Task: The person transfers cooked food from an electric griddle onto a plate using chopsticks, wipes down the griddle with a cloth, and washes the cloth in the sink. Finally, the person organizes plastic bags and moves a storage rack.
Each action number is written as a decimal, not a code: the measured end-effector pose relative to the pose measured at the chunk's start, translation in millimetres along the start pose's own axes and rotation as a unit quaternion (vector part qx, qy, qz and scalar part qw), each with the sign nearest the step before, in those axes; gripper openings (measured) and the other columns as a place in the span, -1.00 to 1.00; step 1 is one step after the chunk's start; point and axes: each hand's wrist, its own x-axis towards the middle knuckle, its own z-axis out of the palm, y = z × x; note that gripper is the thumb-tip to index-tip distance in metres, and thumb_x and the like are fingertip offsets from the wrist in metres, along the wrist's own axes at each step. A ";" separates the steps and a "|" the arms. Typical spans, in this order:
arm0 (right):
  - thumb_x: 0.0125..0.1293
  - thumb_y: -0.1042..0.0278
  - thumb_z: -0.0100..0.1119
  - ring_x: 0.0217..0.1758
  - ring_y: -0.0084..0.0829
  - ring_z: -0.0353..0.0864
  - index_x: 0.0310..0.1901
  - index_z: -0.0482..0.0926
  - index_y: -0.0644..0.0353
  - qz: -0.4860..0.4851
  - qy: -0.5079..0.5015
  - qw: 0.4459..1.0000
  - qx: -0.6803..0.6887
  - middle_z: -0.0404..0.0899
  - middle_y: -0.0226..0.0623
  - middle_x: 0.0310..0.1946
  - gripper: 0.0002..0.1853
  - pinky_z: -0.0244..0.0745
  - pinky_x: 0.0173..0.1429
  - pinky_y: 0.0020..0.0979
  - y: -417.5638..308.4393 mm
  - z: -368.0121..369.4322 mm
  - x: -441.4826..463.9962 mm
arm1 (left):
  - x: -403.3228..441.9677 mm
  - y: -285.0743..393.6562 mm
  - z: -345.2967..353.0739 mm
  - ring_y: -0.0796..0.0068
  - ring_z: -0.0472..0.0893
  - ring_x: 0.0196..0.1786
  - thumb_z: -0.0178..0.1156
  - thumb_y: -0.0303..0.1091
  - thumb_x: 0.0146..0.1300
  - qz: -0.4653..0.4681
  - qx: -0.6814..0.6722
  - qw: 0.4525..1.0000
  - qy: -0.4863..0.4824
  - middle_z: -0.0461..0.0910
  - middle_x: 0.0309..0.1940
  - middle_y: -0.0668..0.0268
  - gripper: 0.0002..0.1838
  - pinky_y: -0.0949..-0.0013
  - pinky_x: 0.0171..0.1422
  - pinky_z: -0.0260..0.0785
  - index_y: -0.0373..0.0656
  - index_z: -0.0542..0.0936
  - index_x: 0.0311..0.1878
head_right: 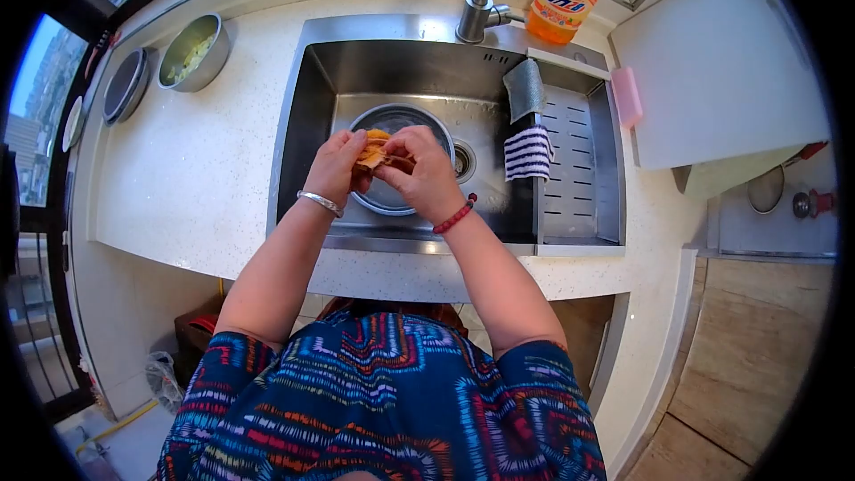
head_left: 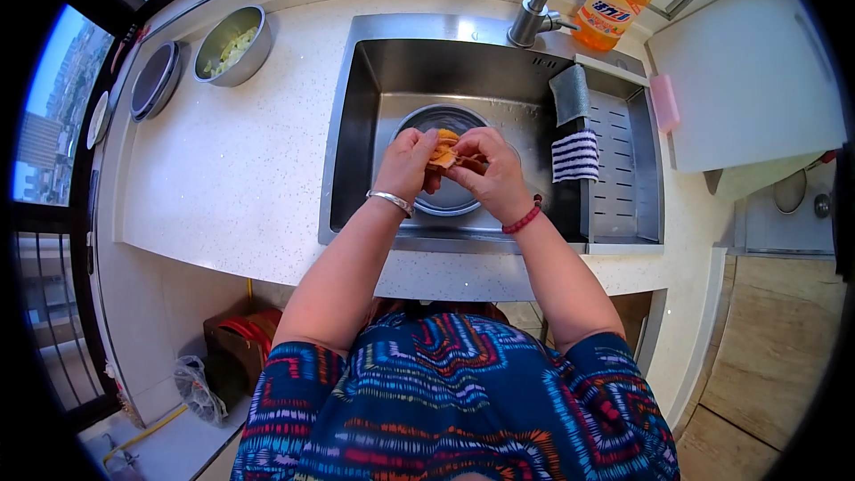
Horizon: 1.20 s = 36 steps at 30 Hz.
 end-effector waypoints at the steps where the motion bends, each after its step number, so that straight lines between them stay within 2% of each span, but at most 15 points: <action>1: -0.07 0.53 0.19 -0.24 -0.51 0.45 -0.29 0.44 0.27 0.035 -0.005 0.997 0.066 0.35 -0.34 -0.25 -0.75 0.41 -0.18 -0.55 1.4 0.9 -0.5 | -1.0 1.4 -0.4 0.65 0.32 -0.77 -0.08 -0.12 0.20 -0.006 -0.007 1.000 -0.024 0.41 -0.66 0.35 -0.72 0.68 -0.76 0.12 -0.17 0.37 -0.38; 2: -0.07 0.53 0.19 -0.24 -0.51 0.45 -0.29 0.44 0.27 0.034 -0.005 0.997 0.066 0.35 -0.34 -0.25 -0.75 0.41 -0.18 -0.55 5.5 -0.4 -1.2 | -1.2 2.2 -1.5 0.65 0.32 -0.77 -0.08 -0.12 0.20 -0.005 -0.007 1.000 -0.024 0.41 -0.66 0.35 -0.72 0.68 -0.76 0.12 -0.17 0.37 -0.38; 4: -0.02 0.54 0.16 -0.26 -0.57 0.45 -0.28 0.44 0.26 0.159 -0.052 0.933 0.318 0.32 -0.39 -0.24 -0.79 0.40 -0.18 -0.58 13.4 -5.0 -2.1 | -2.2 4.7 -3.8 0.67 0.30 -0.80 -0.12 -0.11 0.22 -0.022 -0.051 0.997 -0.061 0.40 -0.71 0.36 -0.69 0.66 -0.77 0.10 -0.18 0.38 -0.40; 11: 0.09 0.53 0.05 -0.28 -0.63 0.44 -0.16 0.39 0.21 0.231 -0.061 0.931 0.277 0.38 -0.39 -0.22 -0.76 0.37 -0.24 -0.69 6.2 -7.0 -1.6 | -9.4 11.8 -4.0 0.72 0.28 -0.78 -0.04 -0.12 0.18 -0.038 -0.027 0.995 -0.090 0.37 -0.75 0.42 -0.70 0.69 -0.76 0.01 -0.18 0.45 -0.43; 13: 0.05 0.55 0.09 -0.31 -0.61 0.45 -0.11 0.35 0.20 0.173 -0.044 0.938 0.297 0.39 -0.37 -0.26 -0.68 0.39 -0.27 -0.68 12.0 -6.1 0.1 | -12.1 16.6 -4.3 0.75 0.16 -0.80 0.03 -0.16 0.15 -0.011 0.030 0.997 -0.077 0.31 -0.77 0.45 -0.74 0.65 -0.74 -0.11 -0.17 0.44 -0.45; 17: -0.01 0.58 0.12 -0.29 -0.60 0.45 -0.17 0.40 0.21 0.163 -0.037 0.943 0.288 0.40 -0.36 -0.27 -0.70 0.39 -0.23 -0.64 2.3 -4.8 0.3 | -9.9 14.5 -5.5 0.75 0.15 -0.79 0.07 -0.16 0.12 0.027 0.049 0.996 -0.065 0.30 -0.77 0.47 -0.74 0.63 -0.71 -0.12 -0.19 0.46 -0.45; 19: -0.05 0.61 0.13 -0.31 -0.61 0.44 -0.26 0.45 0.26 0.070 -0.030 0.990 0.115 0.42 -0.38 -0.35 -0.76 0.38 -0.26 -0.63 4.8 -4.5 0.8 | -10.5 15.0 -5.8 0.73 0.14 -0.78 0.04 -0.18 0.14 -0.017 -0.033 0.996 -0.076 0.27 -0.78 0.49 -0.75 0.63 -0.70 -0.09 -0.17 0.43 -0.47; 22: -0.03 0.59 0.11 -0.36 -0.64 0.42 -0.40 0.46 0.28 0.010 0.046 0.999 -0.017 0.42 -0.43 -0.45 -0.89 0.33 -0.33 -0.66 -1.3 -11.5 3.2 | -5.1 11.0 -10.9 0.71 0.14 -0.77 -0.01 -0.20 0.17 -0.051 -0.149 0.986 -0.057 0.25 -0.78 0.49 -0.77 0.61 -0.70 -0.07 -0.14 0.39 -0.49; 25: 0.01 0.52 0.10 -0.41 -0.65 0.39 -0.40 0.42 0.27 -0.033 0.048 0.998 -0.032 0.41 -0.42 -0.51 -0.90 0.29 -0.38 -0.65 -4.1 -15.4 7.6 | -4.7 11.6 -10.6 0.68 0.17 -0.78 -0.06 -0.20 0.19 -0.059 -0.125 0.990 -0.040 0.25 -0.79 0.49 -0.77 0.60 -0.70 -0.01 -0.12 0.36 -0.50; 26: 0.01 0.52 0.10 -0.41 -0.65 0.39 -0.40 0.42 0.27 -0.033 0.048 0.998 -0.032 0.41 -0.42 -0.51 -0.90 0.29 -0.38 -0.65 -7.3 -16.0 8.1 | -4.2 10.6 -9.6 0.68 0.17 -0.78 -0.06 -0.20 0.19 -0.060 -0.125 0.990 -0.040 0.25 -0.79 0.49 -0.77 0.60 -0.70 -0.01 -0.12 0.36 -0.50; 28: 0.05 0.47 0.08 -0.44 -0.62 0.39 -0.39 0.38 0.25 0.119 0.034 0.992 0.027 0.42 -0.37 -0.50 -0.90 0.30 -0.37 -0.64 -13.7 -14.6 9.2 | -2.7 7.9 -5.5 0.63 0.27 -0.75 -0.07 -0.20 0.20 -0.041 -0.087 0.995 -0.021 0.32 -0.76 0.46 -0.77 0.57 -0.66 0.13 -0.12 0.37 -0.48; 29: 0.05 0.47 0.08 -0.44 -0.62 0.39 -0.39 0.38 0.25 0.120 0.034 0.992 0.026 0.42 -0.37 -0.50 -0.90 0.30 -0.37 -0.64 -12.8 -12.2 10.0 | -3.2 7.6 -3.2 0.63 0.27 -0.75 -0.07 -0.20 0.20 -0.041 -0.087 0.995 -0.022 0.32 -0.76 0.46 -0.77 0.57 -0.66 0.13 -0.12 0.37 -0.48; 32: 0.06 0.47 0.06 -0.46 -0.60 0.40 -0.37 0.36 0.24 0.100 0.072 0.986 0.110 0.41 -0.34 -0.50 -0.89 0.31 -0.36 -0.61 -20.5 -6.2 14.3 | -3.6 1.2 4.8 0.56 0.44 -0.57 -0.11 -0.22 0.22 -0.058 -0.081 0.995 -0.025 0.45 -0.62 0.35 -0.79 0.50 -0.51 0.32 -0.13 0.40 -0.40; 34: 0.05 0.49 0.05 -0.46 -0.56 0.41 -0.38 0.36 0.24 0.065 0.065 0.992 0.083 0.41 -0.32 -0.50 -0.90 0.32 -0.37 -0.58 -45.7 -5.9 14.5 | 0.0 -15.8 11.3 0.47 0.54 -0.37 -0.17 -0.20 0.24 -0.029 -0.189 0.980 -0.057 0.52 -0.38 0.23 -0.74 0.52 -0.37 0.38 -0.16 0.40 -0.19; 36: 0.03 0.48 0.05 -0.47 -0.47 0.43 -0.40 0.39 0.24 -0.021 0.032 0.999 0.021 0.41 -0.26 -0.50 -0.91 0.35 -0.37 -0.53 -50.4 3.7 14.1 | -1.0 -24.0 19.1 0.46 0.54 -0.36 -0.17 -0.20 0.24 -0.028 -0.280 0.954 -0.101 0.52 -0.37 0.23 -0.74 0.51 -0.36 0.38 -0.16 0.41 -0.20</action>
